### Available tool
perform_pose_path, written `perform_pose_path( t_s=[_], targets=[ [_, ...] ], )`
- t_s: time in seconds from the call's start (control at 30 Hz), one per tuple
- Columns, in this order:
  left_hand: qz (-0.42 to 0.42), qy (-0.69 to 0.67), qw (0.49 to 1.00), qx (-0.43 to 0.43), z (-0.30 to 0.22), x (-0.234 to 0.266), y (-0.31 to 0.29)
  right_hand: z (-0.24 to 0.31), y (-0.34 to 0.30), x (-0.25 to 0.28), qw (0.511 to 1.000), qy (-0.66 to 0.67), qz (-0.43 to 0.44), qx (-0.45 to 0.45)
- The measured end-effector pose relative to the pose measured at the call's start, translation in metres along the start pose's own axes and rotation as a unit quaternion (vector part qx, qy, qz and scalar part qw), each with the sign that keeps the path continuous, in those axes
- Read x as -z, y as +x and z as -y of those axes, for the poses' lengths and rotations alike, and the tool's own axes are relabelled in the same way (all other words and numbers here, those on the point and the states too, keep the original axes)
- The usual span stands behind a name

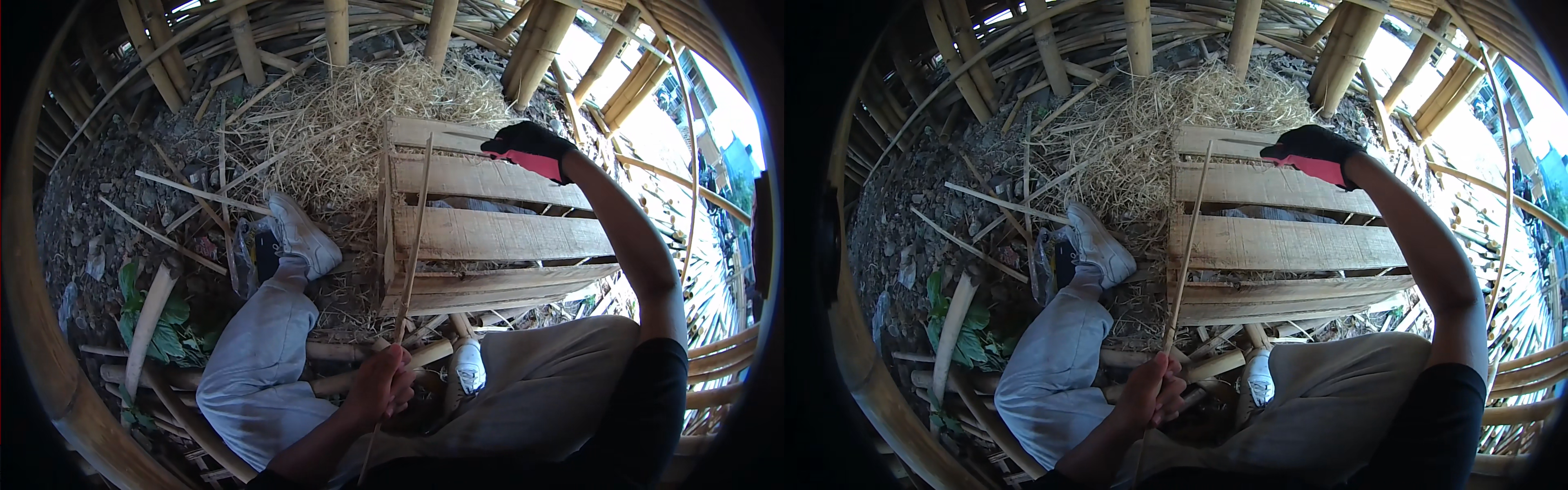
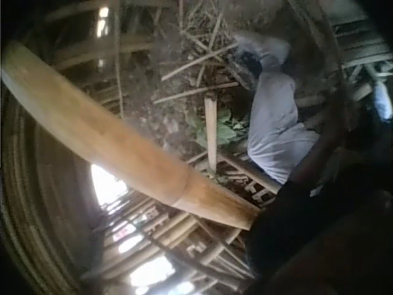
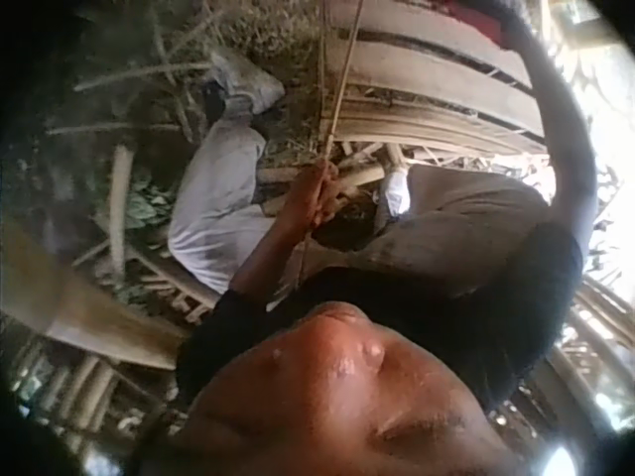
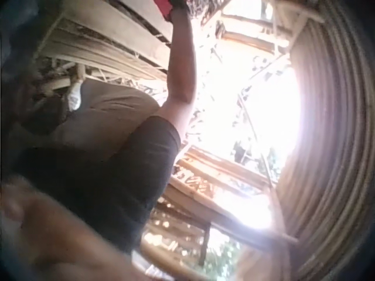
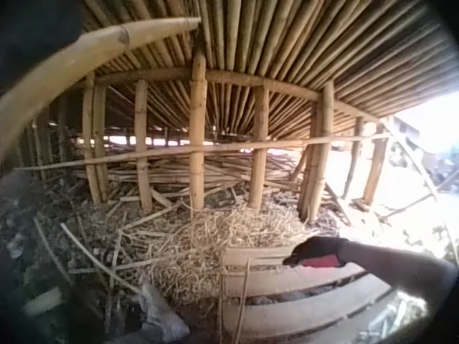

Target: The person sits on the ground and uses a knife to shave a long bamboo stick, repeatedly drawing the blade along its length to smooth the surface. The person holds the bamboo with one hand and guides the knife with the other, working over a wooden crate.

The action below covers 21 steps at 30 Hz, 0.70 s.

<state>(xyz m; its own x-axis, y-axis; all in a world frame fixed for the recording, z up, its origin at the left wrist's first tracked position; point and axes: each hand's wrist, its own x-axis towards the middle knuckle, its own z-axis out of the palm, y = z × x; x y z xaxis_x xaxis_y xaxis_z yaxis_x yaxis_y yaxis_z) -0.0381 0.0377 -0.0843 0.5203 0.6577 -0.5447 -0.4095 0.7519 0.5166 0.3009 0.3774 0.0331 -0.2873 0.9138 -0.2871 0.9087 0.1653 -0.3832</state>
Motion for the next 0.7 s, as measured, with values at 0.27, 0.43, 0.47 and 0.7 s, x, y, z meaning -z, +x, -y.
perform_pose_path(
  t_s=[0.27,0.43,0.47,0.7],
  targets=[
    [0.006,-0.009,1.0,-0.004,0.004,0.004,0.003,-0.064,0.013,0.021,0.979,-0.185,-0.054,-0.069],
    [-0.008,-0.022,1.0,0.0,0.003,0.005,-0.002,-0.033,0.014,0.024,0.969,-0.112,-0.215,-0.036],
    [-0.006,-0.023,1.0,-0.002,0.004,0.006,-0.002,-0.022,0.011,0.016,0.974,-0.104,-0.196,-0.036],
    [-0.024,-0.017,1.0,0.003,0.003,0.002,-0.005,0.041,-0.016,-0.071,0.848,-0.306,-0.31,0.302]
  ],
)
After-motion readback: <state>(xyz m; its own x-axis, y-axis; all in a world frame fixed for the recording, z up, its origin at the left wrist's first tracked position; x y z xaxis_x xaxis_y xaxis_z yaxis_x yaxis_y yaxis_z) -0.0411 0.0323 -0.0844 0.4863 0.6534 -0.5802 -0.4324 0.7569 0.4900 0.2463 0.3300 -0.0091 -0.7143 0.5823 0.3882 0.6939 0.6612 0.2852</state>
